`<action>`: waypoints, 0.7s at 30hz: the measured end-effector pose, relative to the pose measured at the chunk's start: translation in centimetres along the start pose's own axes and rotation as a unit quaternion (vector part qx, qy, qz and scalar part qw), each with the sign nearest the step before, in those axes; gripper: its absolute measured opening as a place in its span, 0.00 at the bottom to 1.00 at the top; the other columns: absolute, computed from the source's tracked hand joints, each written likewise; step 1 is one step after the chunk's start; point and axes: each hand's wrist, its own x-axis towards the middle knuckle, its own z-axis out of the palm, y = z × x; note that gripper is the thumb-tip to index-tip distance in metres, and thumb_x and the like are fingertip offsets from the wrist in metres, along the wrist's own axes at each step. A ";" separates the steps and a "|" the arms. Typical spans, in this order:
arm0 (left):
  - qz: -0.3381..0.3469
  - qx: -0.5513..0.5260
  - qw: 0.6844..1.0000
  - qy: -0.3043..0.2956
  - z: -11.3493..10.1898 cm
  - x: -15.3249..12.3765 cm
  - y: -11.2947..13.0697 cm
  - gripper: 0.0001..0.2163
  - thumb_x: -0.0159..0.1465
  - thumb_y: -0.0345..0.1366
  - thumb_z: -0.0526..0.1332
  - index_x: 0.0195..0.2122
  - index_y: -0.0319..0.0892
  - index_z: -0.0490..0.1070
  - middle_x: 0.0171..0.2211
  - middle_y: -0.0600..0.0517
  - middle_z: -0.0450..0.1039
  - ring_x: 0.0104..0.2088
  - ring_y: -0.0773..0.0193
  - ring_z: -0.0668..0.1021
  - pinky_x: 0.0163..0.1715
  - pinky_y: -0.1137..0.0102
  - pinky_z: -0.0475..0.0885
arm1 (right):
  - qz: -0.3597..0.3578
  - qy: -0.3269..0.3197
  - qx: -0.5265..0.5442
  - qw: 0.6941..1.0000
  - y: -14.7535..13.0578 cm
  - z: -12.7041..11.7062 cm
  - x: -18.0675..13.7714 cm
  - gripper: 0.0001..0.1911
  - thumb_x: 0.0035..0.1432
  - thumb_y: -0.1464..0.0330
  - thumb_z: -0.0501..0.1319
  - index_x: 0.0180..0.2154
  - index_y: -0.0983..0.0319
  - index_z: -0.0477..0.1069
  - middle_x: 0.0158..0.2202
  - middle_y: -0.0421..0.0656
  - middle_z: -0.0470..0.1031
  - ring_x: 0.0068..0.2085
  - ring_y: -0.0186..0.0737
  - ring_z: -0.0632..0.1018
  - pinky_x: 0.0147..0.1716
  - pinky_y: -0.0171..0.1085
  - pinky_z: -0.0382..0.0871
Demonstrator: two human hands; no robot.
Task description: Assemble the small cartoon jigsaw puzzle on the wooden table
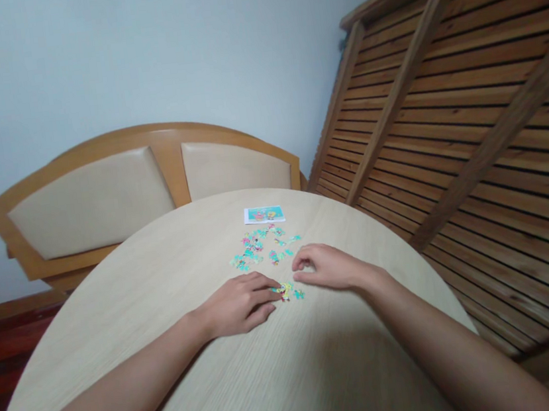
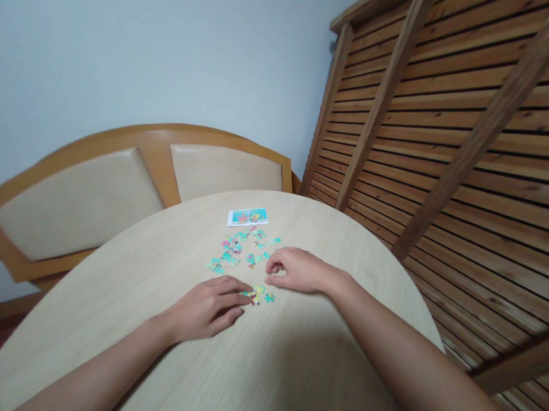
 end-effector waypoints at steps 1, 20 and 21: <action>-0.001 -0.001 1.000 0.000 0.0 0.0 0.0 0.14 0.70 0.35 0.54 0.55 0.45 0.72 0.52 0.45 0.75 0.52 0.56 0.76 0.54 0.61 0.71 | -0.004 0.038 -0.025 0.999 0.3 0.2 0.3 0.11 0.61 0.62 0.62 0.41 0.61 0.78 0.41 0.47 0.80 0.44 0.43 0.77 0.47 0.40 0.67; 0.002 -0.008 1.000 0.010 -0.4 -0.1 0.0 0.14 0.70 0.34 0.54 0.53 0.44 0.73 0.51 0.46 0.75 0.51 0.56 0.76 0.54 0.61 0.71 | 0.125 -0.005 -0.153 0.980 6.7 1.3 6.6 0.39 0.68 0.45 0.40 0.67 0.64 0.58 0.70 0.53 0.54 0.69 0.59 0.58 0.65 0.54 0.52; 0.002 -0.008 1.000 0.011 -0.4 -0.1 0.0 0.14 0.70 0.34 0.54 0.53 0.44 0.73 0.51 0.46 0.75 0.51 0.56 0.76 0.54 0.61 0.71 | 0.127 -0.003 -0.154 0.980 6.9 1.2 6.4 0.39 0.68 0.45 0.41 0.66 0.65 0.59 0.70 0.54 0.55 0.68 0.59 0.59 0.64 0.54 0.53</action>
